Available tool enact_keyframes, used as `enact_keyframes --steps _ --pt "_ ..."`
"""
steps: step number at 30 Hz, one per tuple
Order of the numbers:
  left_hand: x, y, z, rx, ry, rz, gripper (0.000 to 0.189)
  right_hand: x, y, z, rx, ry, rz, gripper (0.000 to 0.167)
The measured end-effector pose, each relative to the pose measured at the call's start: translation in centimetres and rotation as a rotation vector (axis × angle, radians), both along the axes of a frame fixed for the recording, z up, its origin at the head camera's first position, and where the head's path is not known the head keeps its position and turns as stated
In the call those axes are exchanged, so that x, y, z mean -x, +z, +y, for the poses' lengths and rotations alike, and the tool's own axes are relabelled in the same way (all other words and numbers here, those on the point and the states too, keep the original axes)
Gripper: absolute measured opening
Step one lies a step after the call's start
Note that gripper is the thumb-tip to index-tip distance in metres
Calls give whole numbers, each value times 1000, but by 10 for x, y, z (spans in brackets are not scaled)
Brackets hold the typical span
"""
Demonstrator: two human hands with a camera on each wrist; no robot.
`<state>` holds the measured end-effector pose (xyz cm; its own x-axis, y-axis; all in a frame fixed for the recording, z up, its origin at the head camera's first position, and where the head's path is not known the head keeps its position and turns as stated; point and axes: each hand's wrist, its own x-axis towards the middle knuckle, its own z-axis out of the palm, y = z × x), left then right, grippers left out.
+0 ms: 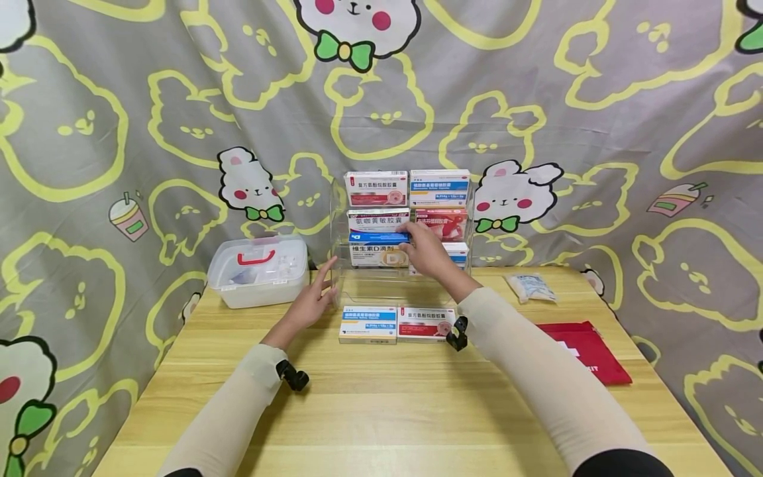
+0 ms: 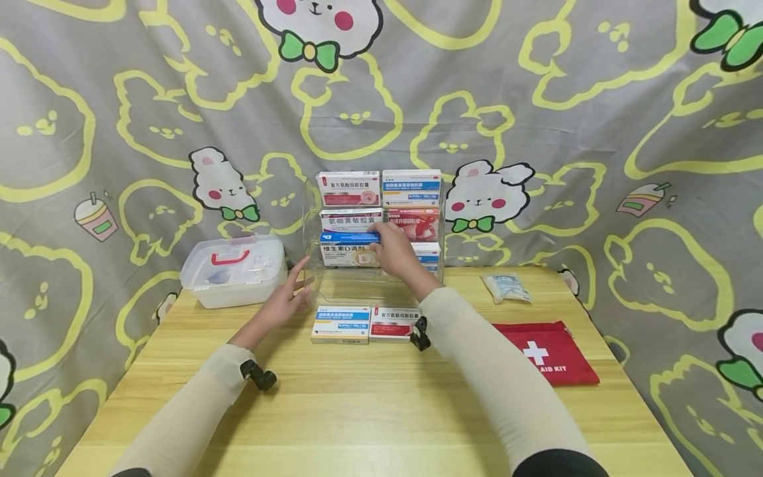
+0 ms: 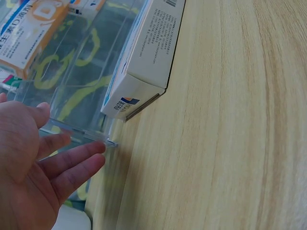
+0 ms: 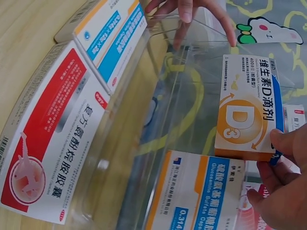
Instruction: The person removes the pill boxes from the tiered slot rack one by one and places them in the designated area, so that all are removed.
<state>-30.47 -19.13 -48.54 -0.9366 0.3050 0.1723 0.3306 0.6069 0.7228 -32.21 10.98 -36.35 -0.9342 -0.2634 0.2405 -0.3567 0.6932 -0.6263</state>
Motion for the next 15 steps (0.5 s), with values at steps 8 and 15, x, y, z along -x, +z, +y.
enact_keyframes --steps 8,15 --pt "-1 0 0 10 2 15 80 -8 10 -1 17 4 19 36" --pt "-1 0 0 13 3 14 79 -17 14 2 36 26 43 37"
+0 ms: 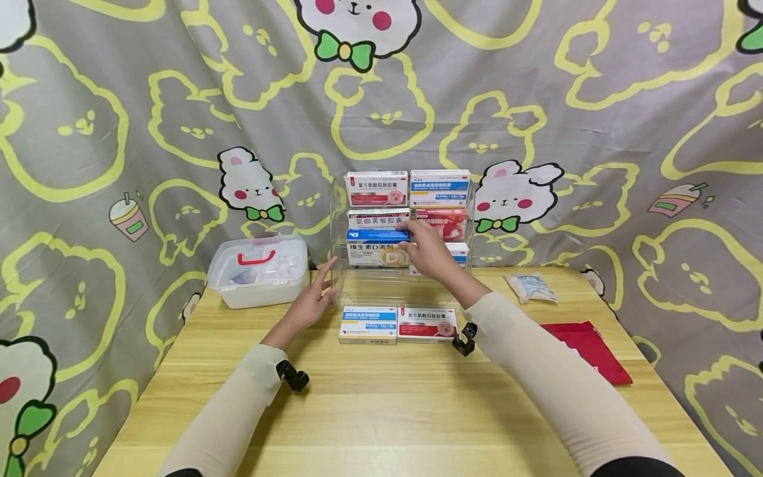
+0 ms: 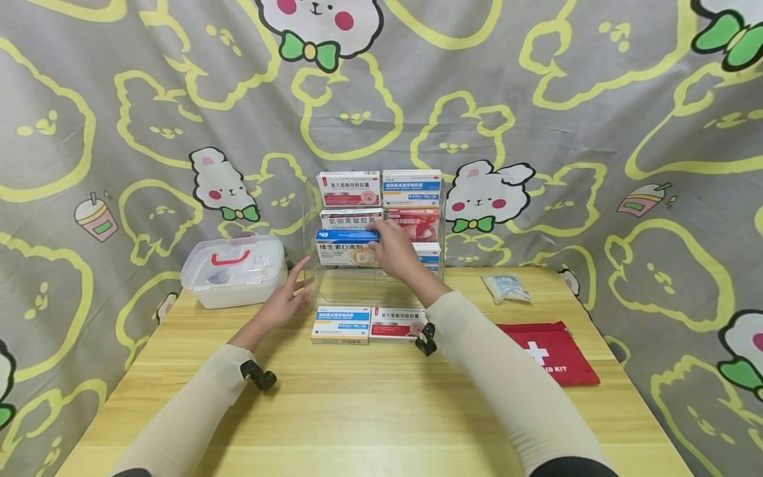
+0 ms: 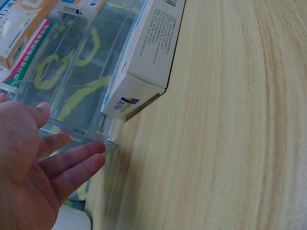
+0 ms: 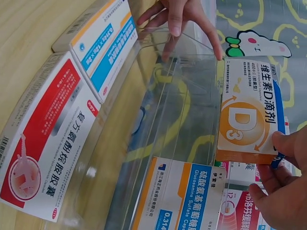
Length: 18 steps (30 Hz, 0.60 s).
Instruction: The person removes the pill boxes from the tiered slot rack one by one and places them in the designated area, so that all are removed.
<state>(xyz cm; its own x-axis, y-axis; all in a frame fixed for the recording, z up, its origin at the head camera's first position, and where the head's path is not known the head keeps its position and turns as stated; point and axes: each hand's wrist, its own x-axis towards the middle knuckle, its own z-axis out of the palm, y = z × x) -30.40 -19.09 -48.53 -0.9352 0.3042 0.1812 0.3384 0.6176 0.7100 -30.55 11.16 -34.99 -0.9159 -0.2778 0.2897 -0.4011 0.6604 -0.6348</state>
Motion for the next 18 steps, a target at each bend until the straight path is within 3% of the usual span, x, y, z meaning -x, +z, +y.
enact_keyframes --steps 18 --pt "-2 3 1 -3 19 -36 77 -33 -12 7 -6 50 15 36"
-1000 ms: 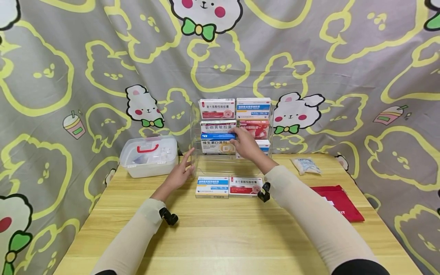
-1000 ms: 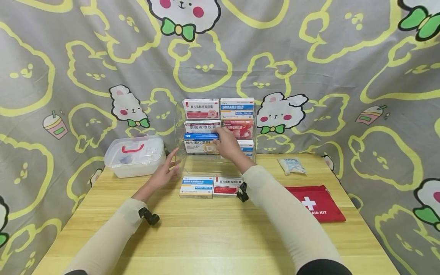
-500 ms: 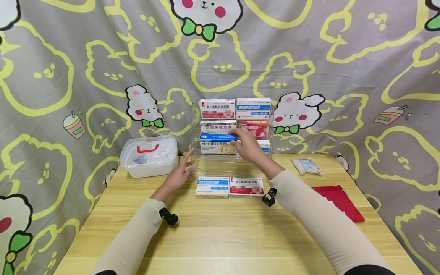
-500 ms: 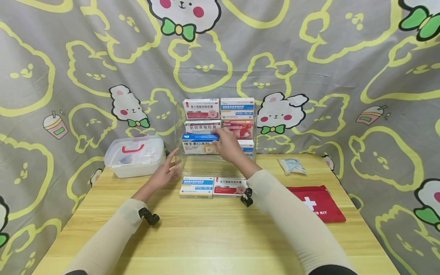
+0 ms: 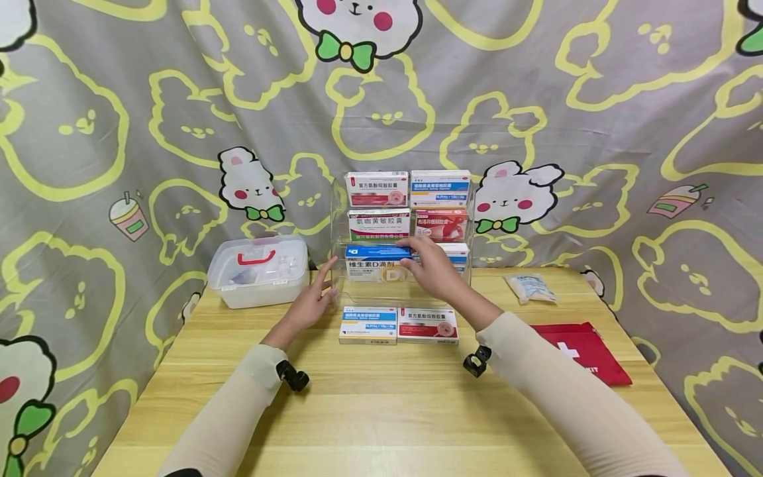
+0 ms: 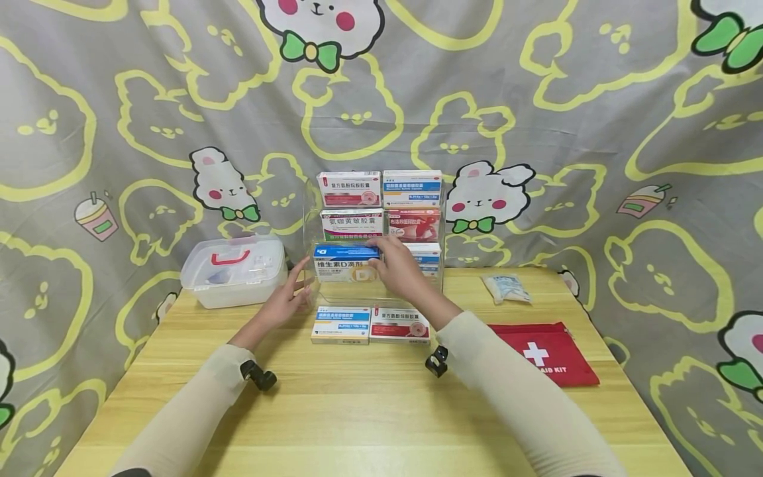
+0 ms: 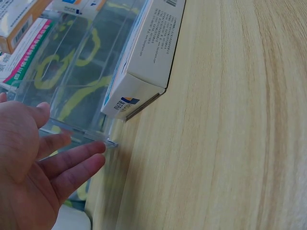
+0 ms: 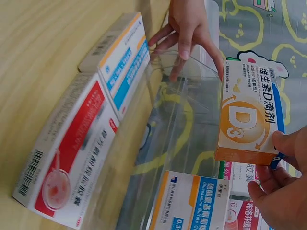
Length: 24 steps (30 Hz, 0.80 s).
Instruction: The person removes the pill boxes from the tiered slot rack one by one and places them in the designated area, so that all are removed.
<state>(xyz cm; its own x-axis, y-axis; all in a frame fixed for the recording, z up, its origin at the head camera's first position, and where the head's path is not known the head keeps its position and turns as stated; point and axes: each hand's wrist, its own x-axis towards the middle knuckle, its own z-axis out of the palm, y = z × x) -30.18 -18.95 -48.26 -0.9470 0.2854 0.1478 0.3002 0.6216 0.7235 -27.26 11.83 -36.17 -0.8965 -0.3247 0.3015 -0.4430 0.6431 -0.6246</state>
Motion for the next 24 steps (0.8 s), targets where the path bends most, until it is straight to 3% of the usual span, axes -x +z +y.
enact_keyframes --steps 13,24 --pt "0 0 0 -7 -12 8 80 -20 -29 3 5 28 -49 37" --pt "0 -1 1 -18 -14 9 80 -34 -59 0 11 74 -34 32"
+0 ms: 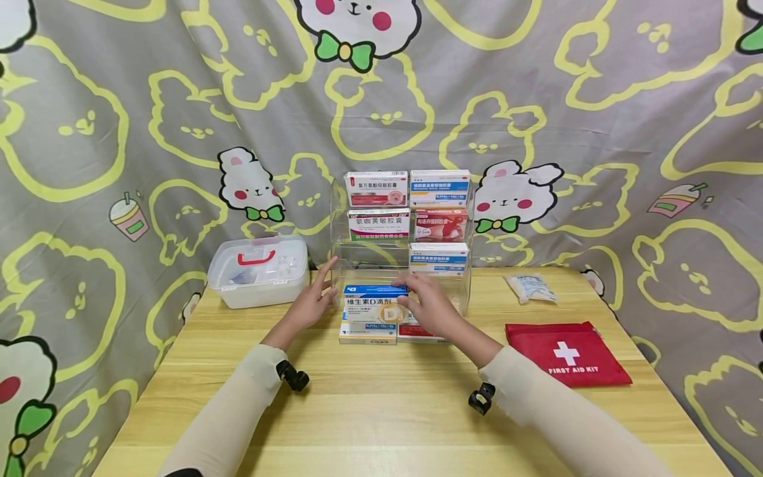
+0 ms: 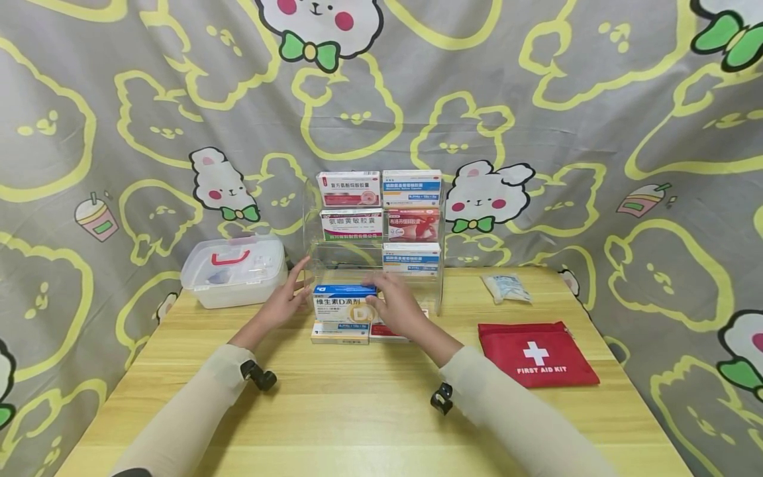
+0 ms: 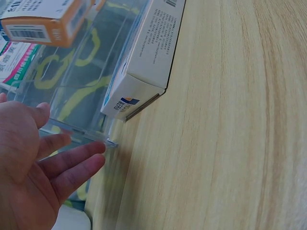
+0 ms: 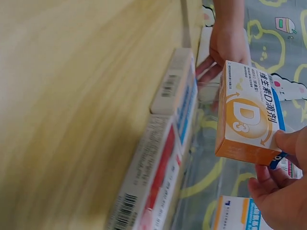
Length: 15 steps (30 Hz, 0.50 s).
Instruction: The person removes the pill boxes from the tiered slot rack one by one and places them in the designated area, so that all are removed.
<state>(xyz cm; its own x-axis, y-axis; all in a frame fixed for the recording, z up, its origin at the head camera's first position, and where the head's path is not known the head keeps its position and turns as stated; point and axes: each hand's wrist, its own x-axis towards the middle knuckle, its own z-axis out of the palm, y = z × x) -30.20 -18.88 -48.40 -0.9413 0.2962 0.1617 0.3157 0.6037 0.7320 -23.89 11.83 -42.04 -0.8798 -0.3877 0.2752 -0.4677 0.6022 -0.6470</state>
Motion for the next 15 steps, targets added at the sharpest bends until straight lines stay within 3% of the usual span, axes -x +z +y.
enact_keyframes --steps 15 --pt "0 0 -1 32 -3 27 77 -13 -33 -10 12 2 -49 28"
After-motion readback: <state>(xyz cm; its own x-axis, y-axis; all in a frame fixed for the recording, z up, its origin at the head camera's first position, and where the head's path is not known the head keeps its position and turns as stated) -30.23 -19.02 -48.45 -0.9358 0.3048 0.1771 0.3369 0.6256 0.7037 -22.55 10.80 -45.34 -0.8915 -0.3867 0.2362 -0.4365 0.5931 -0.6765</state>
